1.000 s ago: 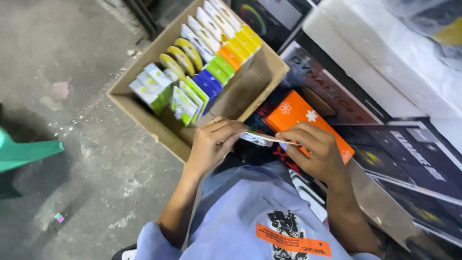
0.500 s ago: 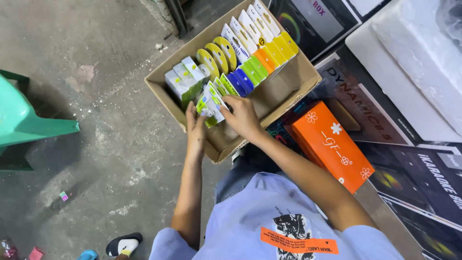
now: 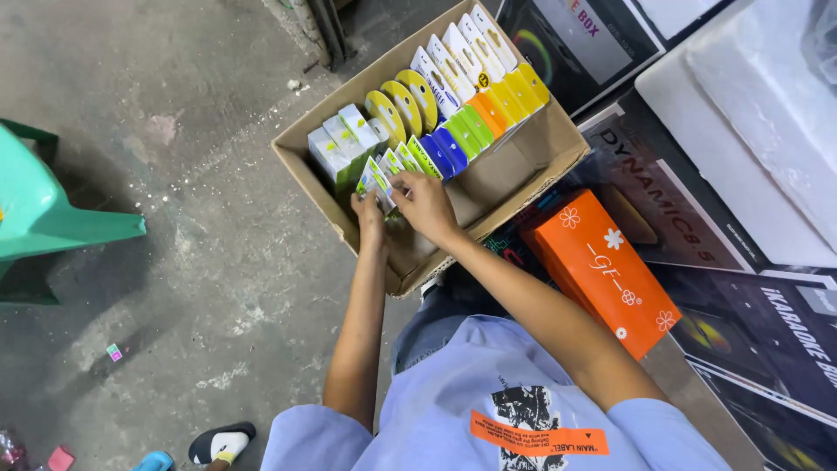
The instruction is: Sorting and organizing retail-packaged phone accessories and electronics into boxes.
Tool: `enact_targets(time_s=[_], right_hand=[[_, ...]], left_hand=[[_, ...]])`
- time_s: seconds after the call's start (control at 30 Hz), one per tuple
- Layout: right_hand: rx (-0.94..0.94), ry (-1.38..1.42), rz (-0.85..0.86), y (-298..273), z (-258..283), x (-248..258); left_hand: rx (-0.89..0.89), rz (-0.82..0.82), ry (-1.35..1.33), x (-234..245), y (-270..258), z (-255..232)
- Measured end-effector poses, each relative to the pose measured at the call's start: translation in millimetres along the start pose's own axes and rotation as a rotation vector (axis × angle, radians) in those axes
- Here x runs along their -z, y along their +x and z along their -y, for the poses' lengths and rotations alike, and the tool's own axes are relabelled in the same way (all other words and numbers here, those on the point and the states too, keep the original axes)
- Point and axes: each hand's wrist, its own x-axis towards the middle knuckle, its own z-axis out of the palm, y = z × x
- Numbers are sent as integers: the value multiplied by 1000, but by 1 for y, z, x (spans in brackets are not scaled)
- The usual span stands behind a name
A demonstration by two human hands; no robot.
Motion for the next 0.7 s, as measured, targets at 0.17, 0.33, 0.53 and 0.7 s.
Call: enact_targets(time_s=[0.17, 0.33, 0.53, 0.7], right_hand=[[36, -180, -108, -2, 12, 28], [124, -317, -198, 0, 9, 38], [1, -524, -27, 3, 14, 29], [81, -603, -23, 5, 3, 18]], left_hand=[[-15, -132, 69, 6, 32, 26], [49, -291, 184, -8, 39, 7], [79, -224, 176, 1, 76, 42], [172, -177, 4, -7, 64, 28]])
